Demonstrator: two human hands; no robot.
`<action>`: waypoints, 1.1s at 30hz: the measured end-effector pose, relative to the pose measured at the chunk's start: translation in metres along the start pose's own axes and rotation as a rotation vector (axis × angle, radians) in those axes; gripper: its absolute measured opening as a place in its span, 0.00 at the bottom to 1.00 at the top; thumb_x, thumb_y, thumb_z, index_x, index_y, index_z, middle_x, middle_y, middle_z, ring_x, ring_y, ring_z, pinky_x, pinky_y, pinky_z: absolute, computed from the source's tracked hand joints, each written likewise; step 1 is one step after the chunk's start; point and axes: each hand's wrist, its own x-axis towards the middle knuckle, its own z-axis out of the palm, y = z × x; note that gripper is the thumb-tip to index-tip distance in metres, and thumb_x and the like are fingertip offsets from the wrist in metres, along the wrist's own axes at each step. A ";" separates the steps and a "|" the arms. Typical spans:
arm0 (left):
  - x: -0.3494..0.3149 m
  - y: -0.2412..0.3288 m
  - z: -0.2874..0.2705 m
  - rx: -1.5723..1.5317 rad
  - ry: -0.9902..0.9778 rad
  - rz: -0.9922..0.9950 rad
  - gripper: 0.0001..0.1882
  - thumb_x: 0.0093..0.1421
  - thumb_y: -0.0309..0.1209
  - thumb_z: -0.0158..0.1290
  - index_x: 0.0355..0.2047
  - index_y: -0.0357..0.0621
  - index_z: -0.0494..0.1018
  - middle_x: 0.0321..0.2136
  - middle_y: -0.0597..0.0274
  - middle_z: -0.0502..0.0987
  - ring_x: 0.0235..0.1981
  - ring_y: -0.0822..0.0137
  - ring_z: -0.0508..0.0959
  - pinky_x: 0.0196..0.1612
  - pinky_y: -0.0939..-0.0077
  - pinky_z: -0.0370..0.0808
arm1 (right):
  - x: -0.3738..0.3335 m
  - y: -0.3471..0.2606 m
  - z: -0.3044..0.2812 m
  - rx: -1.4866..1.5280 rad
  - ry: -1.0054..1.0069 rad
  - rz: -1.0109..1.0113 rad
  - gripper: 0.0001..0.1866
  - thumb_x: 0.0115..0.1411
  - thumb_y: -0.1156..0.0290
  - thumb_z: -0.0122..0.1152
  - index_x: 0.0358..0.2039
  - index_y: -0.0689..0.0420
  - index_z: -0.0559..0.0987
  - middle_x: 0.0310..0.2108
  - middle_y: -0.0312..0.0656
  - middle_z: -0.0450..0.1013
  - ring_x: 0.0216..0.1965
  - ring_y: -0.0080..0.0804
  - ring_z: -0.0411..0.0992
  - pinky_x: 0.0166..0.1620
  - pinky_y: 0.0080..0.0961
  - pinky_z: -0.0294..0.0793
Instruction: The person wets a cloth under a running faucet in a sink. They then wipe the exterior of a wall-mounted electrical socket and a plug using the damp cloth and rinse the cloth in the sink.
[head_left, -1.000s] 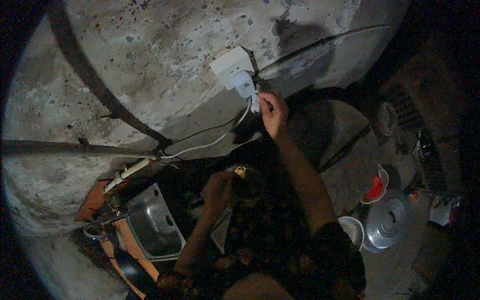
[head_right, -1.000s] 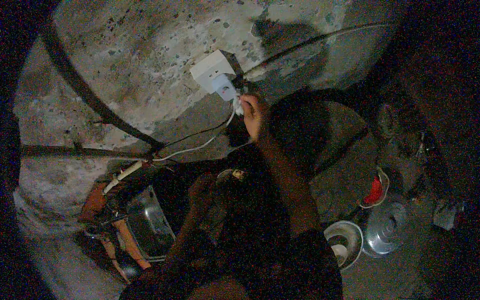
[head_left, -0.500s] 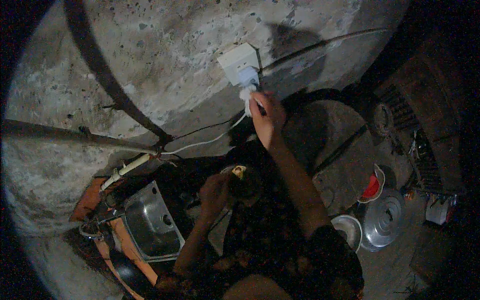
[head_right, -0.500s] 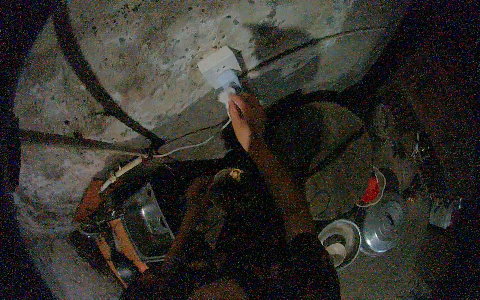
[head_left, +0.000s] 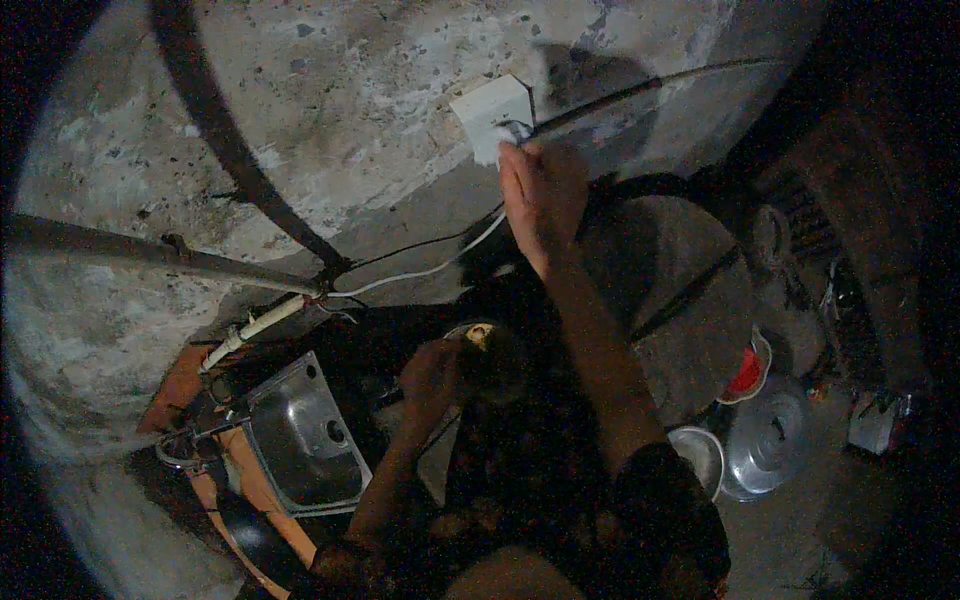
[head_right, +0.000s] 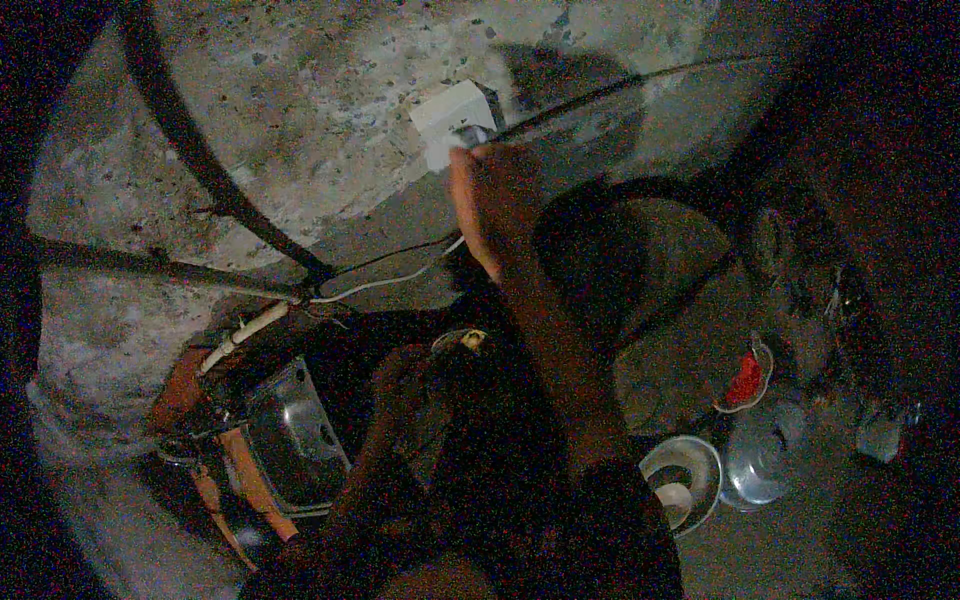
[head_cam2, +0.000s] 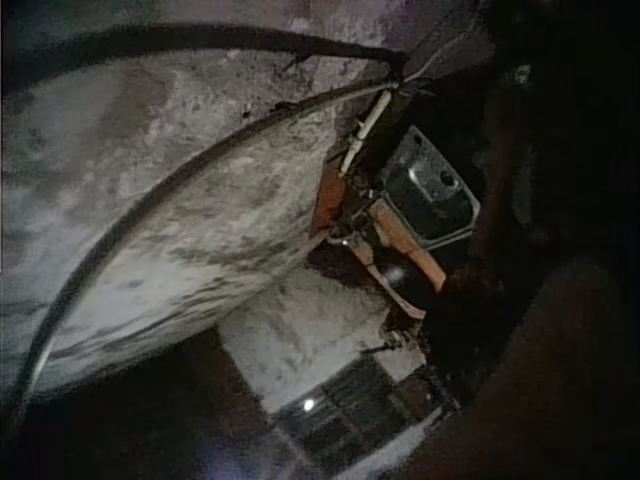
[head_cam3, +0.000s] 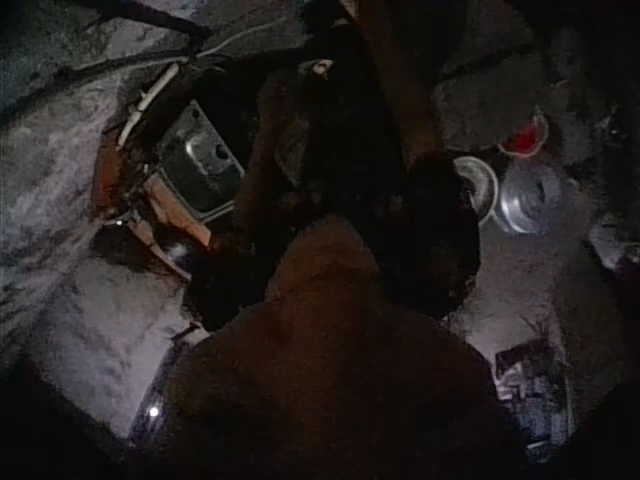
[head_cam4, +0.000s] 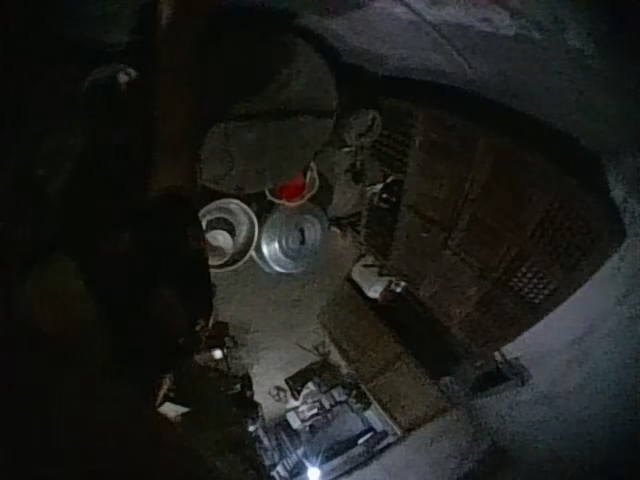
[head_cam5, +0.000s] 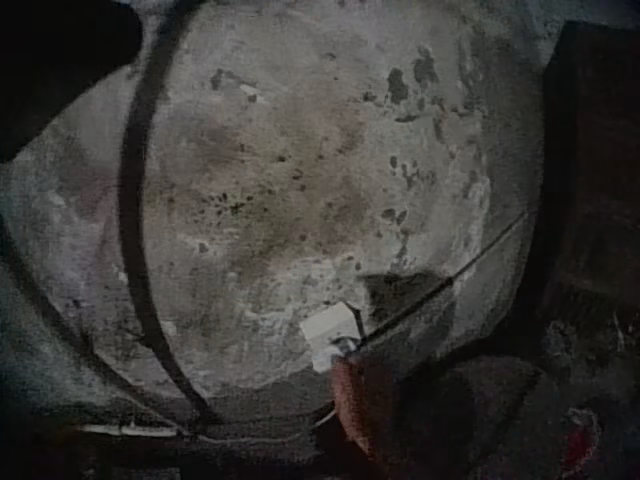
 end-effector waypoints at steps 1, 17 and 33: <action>0.001 0.001 0.003 -0.021 0.006 -0.034 0.08 0.53 0.20 0.49 0.34 0.41 0.72 0.34 0.56 0.75 0.33 0.62 0.77 0.34 0.72 0.74 | 0.016 0.002 0.002 -0.112 0.006 -0.052 0.09 0.43 0.75 0.61 0.28 0.54 0.76 0.29 0.39 0.68 0.34 0.38 0.66 0.38 0.34 0.65; 0.082 0.008 0.041 -1.403 0.201 -0.528 0.14 0.62 0.32 0.44 0.46 0.39 0.64 0.40 0.60 0.71 0.40 0.67 0.73 0.42 0.72 0.72 | -0.042 -0.005 0.010 0.260 -0.516 -0.195 0.07 0.45 0.74 0.58 0.27 0.59 0.76 0.29 0.43 0.71 0.33 0.40 0.70 0.37 0.31 0.69; 0.229 0.078 0.025 0.101 0.775 0.489 0.14 0.43 0.18 0.54 0.32 0.46 0.74 0.28 0.56 0.68 0.33 0.53 0.68 0.37 0.64 0.67 | -0.136 0.033 -0.055 0.517 -0.463 0.559 0.07 0.53 0.70 0.58 0.32 0.57 0.79 0.29 0.41 0.75 0.32 0.29 0.72 0.39 0.25 0.70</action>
